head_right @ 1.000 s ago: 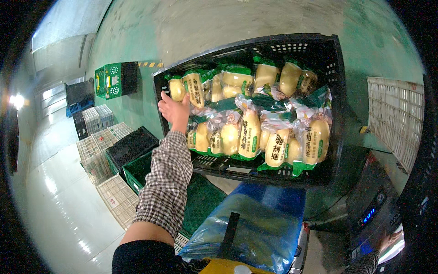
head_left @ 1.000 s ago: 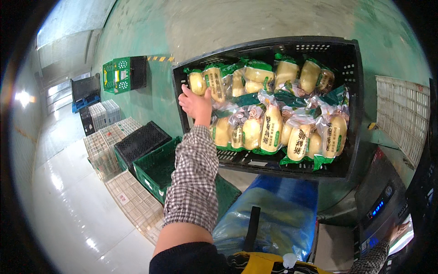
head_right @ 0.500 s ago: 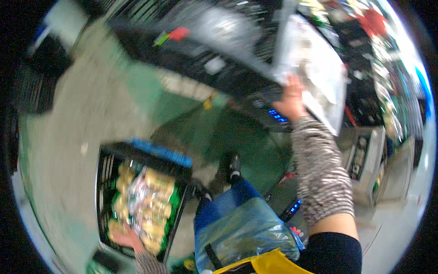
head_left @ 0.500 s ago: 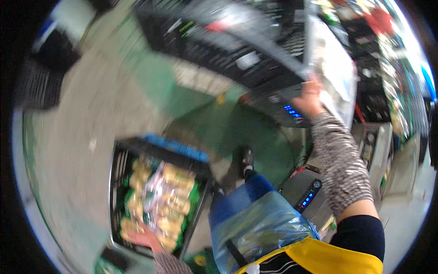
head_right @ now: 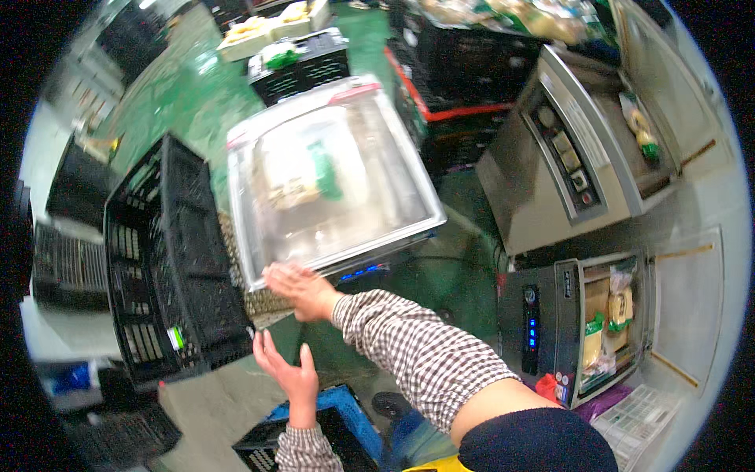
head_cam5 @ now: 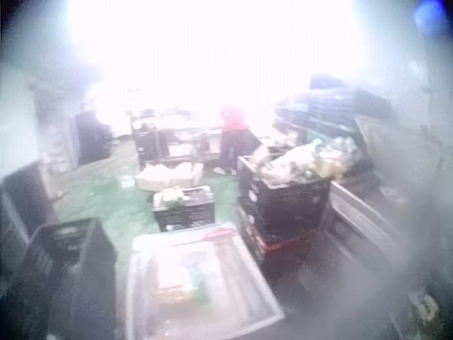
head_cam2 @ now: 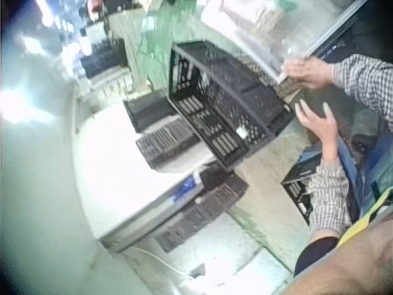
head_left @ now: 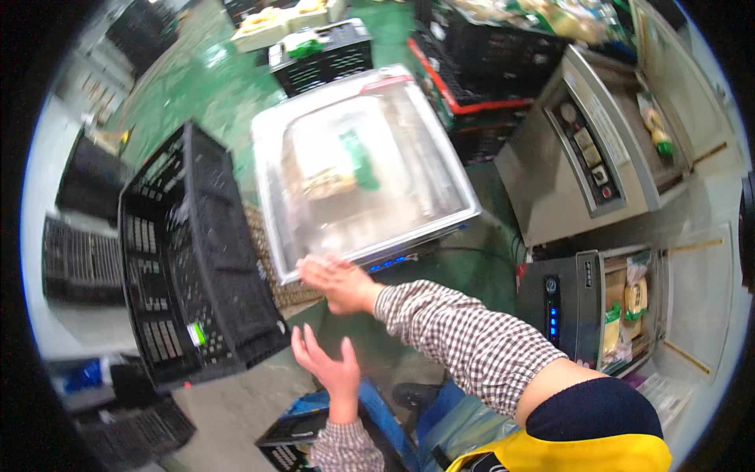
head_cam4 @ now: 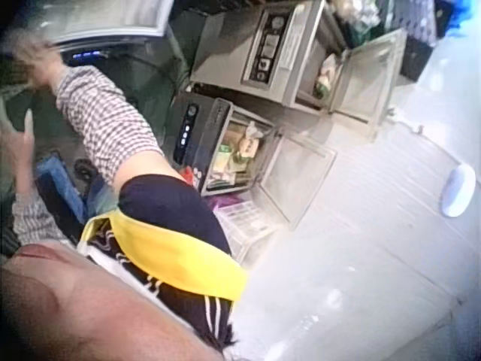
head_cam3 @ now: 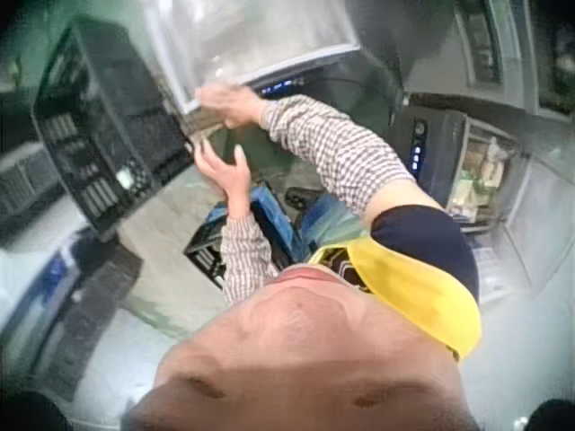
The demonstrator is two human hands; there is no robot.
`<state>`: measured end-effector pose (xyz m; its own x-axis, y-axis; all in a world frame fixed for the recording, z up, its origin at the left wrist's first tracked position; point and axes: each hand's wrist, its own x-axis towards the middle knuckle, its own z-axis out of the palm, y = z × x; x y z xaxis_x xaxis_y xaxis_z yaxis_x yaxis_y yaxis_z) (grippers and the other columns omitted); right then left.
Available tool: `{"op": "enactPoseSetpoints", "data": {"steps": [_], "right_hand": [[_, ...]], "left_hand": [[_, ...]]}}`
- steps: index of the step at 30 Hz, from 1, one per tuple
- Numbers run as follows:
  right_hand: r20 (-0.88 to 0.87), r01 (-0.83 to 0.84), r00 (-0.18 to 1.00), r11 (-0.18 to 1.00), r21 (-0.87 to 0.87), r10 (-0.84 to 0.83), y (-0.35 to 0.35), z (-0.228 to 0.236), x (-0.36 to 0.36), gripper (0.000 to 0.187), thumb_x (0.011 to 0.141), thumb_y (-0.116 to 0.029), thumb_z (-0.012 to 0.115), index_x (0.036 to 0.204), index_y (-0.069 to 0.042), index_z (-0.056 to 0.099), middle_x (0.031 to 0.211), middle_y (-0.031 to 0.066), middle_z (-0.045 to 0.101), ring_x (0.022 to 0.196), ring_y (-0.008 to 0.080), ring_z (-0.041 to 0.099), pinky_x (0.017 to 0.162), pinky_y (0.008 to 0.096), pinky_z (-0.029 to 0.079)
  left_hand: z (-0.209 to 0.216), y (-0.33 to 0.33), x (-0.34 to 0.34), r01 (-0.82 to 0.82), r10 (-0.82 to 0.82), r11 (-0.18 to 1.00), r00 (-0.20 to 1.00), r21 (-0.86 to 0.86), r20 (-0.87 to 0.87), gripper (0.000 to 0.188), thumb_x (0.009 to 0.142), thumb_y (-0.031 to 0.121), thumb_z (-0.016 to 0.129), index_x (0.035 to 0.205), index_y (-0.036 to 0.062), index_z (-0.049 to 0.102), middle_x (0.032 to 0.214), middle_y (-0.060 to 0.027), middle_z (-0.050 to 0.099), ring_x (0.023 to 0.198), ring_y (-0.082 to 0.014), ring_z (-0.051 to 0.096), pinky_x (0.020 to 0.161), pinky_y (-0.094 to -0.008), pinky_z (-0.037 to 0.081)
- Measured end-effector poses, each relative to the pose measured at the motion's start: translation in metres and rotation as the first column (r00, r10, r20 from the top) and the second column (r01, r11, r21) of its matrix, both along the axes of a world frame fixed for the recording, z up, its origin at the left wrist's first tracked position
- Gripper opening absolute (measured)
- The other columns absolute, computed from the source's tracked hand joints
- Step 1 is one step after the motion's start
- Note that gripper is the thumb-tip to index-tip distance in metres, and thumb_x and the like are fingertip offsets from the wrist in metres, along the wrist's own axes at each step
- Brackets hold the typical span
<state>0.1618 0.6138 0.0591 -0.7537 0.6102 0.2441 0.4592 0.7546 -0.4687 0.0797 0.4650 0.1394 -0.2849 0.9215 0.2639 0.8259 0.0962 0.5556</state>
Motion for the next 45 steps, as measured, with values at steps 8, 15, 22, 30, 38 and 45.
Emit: {"op": "enactPoseSetpoints", "data": {"steps": [8,15,22,30,38,45], "right_hand": [[0.112,0.072,0.993,0.937,-0.342,-0.036,-0.100,-0.083,0.206,0.041,0.069,-0.011,0.056,0.110,-0.002,0.053,0.123,0.0162,0.047,0.121,0.0301,0.038,0.101,0.0418,0.031],[0.375,0.895,0.441,0.431,-0.114,-0.815,-0.236,0.059,0.419,0.051,0.071,-0.012,0.058,0.119,-0.001,0.048,0.128,0.0163,0.043,0.123,0.0307,0.036,0.101,0.0425,0.029],[0.642,0.950,-0.296,-0.285,0.124,-0.707,-0.436,0.068,0.498,0.048,0.083,-0.022,0.052,0.126,-0.003,0.042,0.135,0.0111,0.036,0.128,0.0284,0.027,0.105,0.0428,0.021],[0.668,0.996,-0.080,-0.037,0.079,-0.740,-0.495,0.074,0.519,0.049,0.082,-0.037,0.053,0.124,-0.014,0.047,0.135,0.0009,0.040,0.129,0.0223,0.027,0.107,0.0457,0.016],[0.157,0.758,-0.350,-0.378,-0.532,-0.923,-0.477,0.072,0.497,0.035,0.079,-0.018,0.060,0.112,-0.004,0.055,0.115,0.0114,0.056,0.104,0.0298,0.054,0.089,0.0397,0.044],[0.005,-0.137,-0.938,0.360,-0.923,-0.345,-0.380,0.022,0.504,0.026,0.082,-0.010,0.062,0.105,0.000,0.054,0.096,0.0051,0.058,0.086,0.0114,0.055,0.068,0.0211,0.046]], "left_hand": [[-0.012,0.117,0.060,0.007,0.019,0.993,0.976,0.118,-0.218,0.058,0.077,0.014,0.061,0.126,-0.0039,0.035,0.128,-0.0218,0.032,0.119,-0.0364,0.032,0.100,-0.0462,0.026],[-0.024,0.077,0.240,0.807,-0.808,0.589,0.589,-0.032,-0.026,0.058,0.075,0.017,0.062,0.124,-0.0021,0.038,0.129,-0.0243,0.031,0.120,-0.0391,0.030,0.100,-0.0467,0.026],[-0.004,0.058,0.406,0.986,-0.983,-0.168,-0.168,-0.006,-0.080,0.049,0.069,0.014,0.063,0.114,0.0007,0.049,0.123,-0.0182,0.043,0.117,-0.0367,0.038,0.097,-0.0478,0.031],[-0.039,0.066,0.574,0.742,-0.691,-0.581,-0.667,-0.334,-0.279,0.039,0.075,0.032,0.062,0.100,0.0013,0.060,0.116,-0.0088,0.055,0.119,-0.0234,0.042,0.104,-0.0441,0.025],[-0.028,0.085,0.597,0.659,-0.566,-0.649,-0.752,-0.381,-0.337,0.038,0.067,0.027,0.068,0.092,-0.0013,0.061,0.108,-0.0116,0.058,0.111,-0.0225,0.049,0.100,-0.0393,0.034],[-0.033,0.016,0.626,0.930,-0.953,-0.291,-0.260,-0.226,0.157,0.024,0.081,0.016,0.062,0.095,-0.0038,0.060,0.095,-0.0140,0.062,0.086,-0.0262,0.061,0.078,-0.0326,0.048]]}}
